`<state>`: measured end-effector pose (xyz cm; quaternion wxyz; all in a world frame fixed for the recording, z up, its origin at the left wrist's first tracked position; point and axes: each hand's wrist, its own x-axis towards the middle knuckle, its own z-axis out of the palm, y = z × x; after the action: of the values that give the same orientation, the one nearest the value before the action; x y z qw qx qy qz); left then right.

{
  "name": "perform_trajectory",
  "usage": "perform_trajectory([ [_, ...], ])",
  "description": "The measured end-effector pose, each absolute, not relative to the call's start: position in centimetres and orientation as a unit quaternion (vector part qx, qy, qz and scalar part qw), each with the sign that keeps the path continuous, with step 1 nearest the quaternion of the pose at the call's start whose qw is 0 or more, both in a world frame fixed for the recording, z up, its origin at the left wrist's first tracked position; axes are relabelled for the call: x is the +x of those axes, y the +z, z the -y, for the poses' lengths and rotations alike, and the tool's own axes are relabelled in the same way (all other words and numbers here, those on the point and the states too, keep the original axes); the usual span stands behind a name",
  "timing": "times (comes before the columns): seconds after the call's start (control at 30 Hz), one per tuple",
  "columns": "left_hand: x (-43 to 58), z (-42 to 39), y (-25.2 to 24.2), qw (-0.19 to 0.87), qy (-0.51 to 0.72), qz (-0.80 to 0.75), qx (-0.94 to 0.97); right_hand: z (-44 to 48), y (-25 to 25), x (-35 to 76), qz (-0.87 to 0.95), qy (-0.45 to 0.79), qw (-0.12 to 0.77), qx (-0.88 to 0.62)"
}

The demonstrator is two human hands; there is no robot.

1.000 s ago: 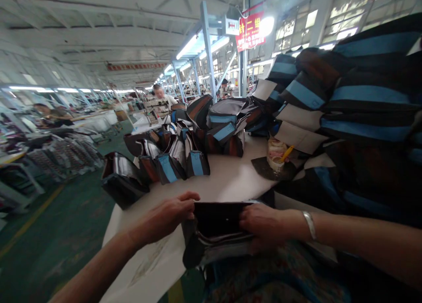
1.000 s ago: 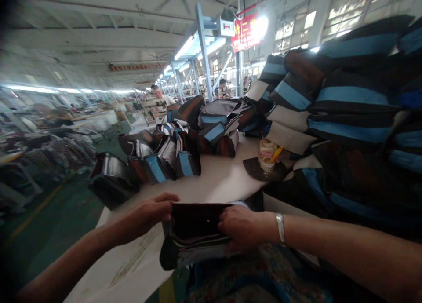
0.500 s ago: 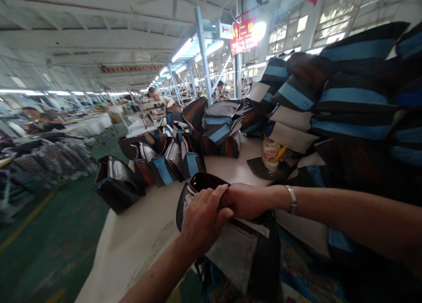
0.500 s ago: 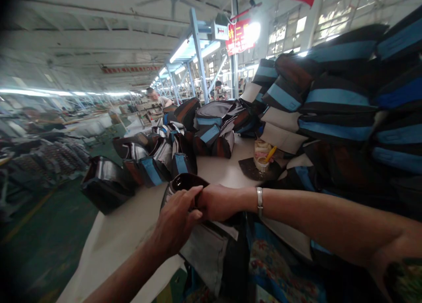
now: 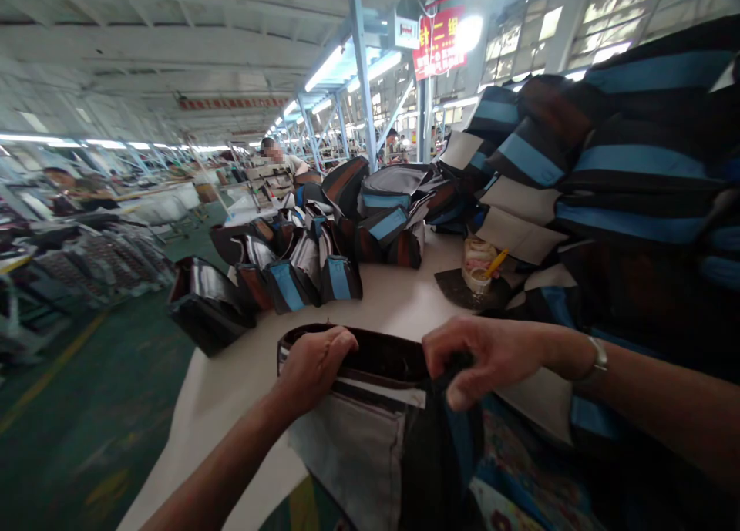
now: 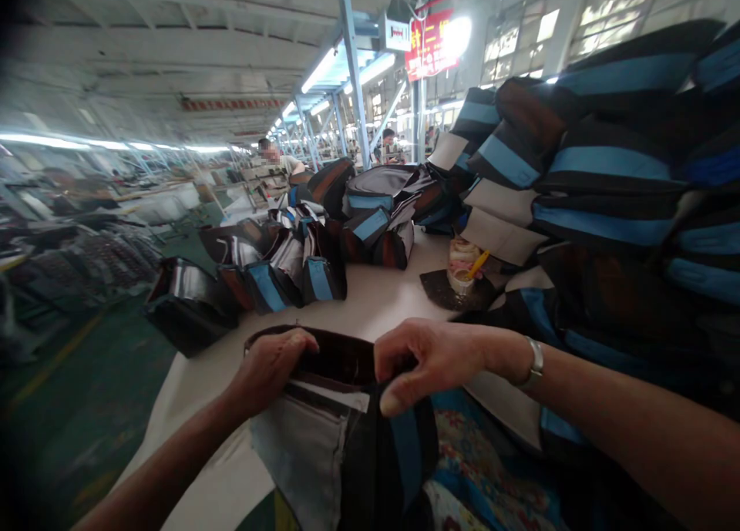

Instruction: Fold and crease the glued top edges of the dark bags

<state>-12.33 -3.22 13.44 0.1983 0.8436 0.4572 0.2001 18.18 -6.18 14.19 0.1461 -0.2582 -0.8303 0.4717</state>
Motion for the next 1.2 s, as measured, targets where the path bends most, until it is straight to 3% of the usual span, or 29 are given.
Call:
perform_trajectory([
  [0.2,-9.1,7.3,16.7,0.379,0.097,-0.281,0.876,8.1,12.1,16.4,0.846,0.451,0.226,-0.171],
  [0.37,-7.0,8.7,16.0,0.513,0.089,-0.293,0.802,8.5,13.3,15.9,0.85,0.422,0.271,-0.159],
  [0.53,-7.1,8.7,14.5,0.507,0.114,-0.323,0.791,8.1,12.0,16.2,0.87,0.374,0.25,-0.203],
  [0.77,-7.1,7.7,17.2,0.483,0.122,-0.348,0.794,7.2,13.0,15.8,0.811,0.457,0.304,-0.201],
  [0.97,-7.0,7.1,17.1,0.545,0.142,-0.346,0.75,7.3,15.3,16.4,0.787,0.505,0.256,-0.245],
  [1.2,-6.5,7.2,15.9,0.575,0.137,-0.355,0.724,8.2,14.2,15.7,0.725,0.558,0.255,-0.314],
])
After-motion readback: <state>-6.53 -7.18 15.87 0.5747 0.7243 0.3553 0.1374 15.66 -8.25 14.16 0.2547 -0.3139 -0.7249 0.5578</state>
